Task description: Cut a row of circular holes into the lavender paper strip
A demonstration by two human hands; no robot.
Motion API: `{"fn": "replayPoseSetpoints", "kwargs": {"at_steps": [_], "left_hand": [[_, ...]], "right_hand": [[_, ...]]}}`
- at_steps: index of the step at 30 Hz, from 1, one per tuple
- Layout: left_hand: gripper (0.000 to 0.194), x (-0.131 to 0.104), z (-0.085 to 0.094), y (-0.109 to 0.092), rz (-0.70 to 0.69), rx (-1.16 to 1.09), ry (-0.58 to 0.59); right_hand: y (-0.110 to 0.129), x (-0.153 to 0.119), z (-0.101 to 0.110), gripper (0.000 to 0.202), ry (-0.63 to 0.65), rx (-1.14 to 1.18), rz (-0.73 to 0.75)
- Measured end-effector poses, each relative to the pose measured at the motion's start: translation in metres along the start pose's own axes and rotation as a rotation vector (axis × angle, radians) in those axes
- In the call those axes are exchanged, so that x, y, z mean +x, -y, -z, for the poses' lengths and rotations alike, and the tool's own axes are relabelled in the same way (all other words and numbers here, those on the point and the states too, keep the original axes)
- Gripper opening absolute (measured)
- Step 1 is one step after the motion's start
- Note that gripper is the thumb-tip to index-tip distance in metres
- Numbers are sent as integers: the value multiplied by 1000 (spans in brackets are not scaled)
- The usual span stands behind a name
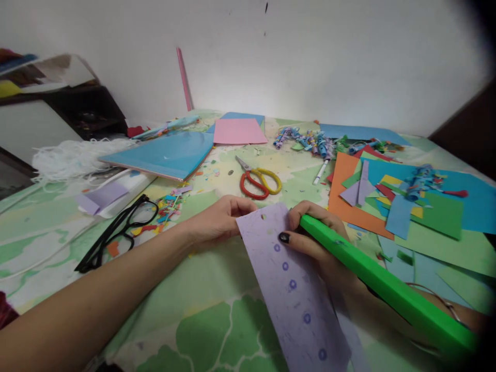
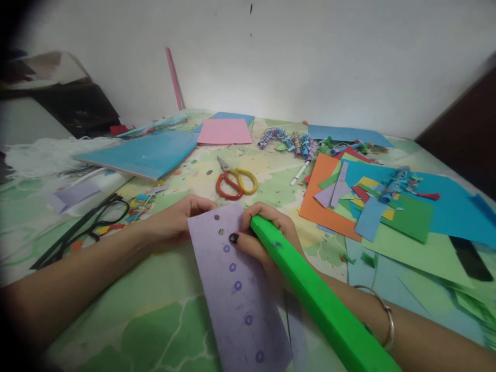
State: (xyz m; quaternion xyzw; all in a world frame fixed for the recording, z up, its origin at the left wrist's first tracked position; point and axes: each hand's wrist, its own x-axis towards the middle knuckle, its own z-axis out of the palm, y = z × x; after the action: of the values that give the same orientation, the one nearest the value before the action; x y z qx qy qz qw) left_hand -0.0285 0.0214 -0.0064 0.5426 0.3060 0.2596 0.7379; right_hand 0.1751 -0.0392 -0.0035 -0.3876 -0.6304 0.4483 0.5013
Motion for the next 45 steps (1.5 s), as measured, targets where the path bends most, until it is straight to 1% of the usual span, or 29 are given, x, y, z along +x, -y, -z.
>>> {"fn": "replayPoseSetpoints", "kwargs": {"at_steps": [4,9,14,16,18,23,25,27,29,31,33,34,36,37,38,39,40,42,45], "left_hand": [[20,-1,-4,-1,9,6,-21],[20,1,0,-1,-48,26,-124],[16,3,5,-2,-90,88,-211],[16,4,6,-4,-112,121,-243],[17,4,6,-5,-141,159,-274],[22,5,6,-6,-237,304,-393],[21,4,6,-6,-286,385,-427],[16,3,4,-6,-343,485,-430],[16,0,0,-6,-414,609,-409],[18,-4,-10,-3,-505,750,-360],[18,-11,-25,1,-607,885,-254],[18,-14,-34,5,-653,942,-167],[18,-23,-55,14,-723,1017,30],[20,-27,-65,18,-747,1043,91],[28,-30,-74,23,-777,1096,144],[43,-33,-81,28,-842,1273,188],[57,-34,-86,32,-838,1406,206],[74,-35,-92,38,-785,1590,271],[80,-32,-90,44,-726,1679,343]], "right_hand": [[-1,1,0,16,-5,-19,23],[-6,3,4,17,-83,-158,96],[-14,12,17,15,-156,-273,127],[-16,18,24,13,-150,-312,113],[-15,23,31,11,-89,-353,66],[-10,31,44,11,197,-484,-70],[-8,32,47,13,266,-541,-112],[-6,32,50,16,328,-598,-132],[-4,32,54,17,408,-644,-117],[-2,32,58,17,495,-665,-92],[0,32,65,16,545,-627,-108],[1,32,68,15,542,-593,-127],[2,33,76,11,496,-534,-168],[2,34,79,10,451,-496,-188],[3,35,81,10,409,-457,-201],[3,36,82,13,354,-386,-211],[3,36,82,16,300,-310,-215],[1,36,79,23,228,-172,-214],[-7,32,68,31,225,-60,-264]]}}
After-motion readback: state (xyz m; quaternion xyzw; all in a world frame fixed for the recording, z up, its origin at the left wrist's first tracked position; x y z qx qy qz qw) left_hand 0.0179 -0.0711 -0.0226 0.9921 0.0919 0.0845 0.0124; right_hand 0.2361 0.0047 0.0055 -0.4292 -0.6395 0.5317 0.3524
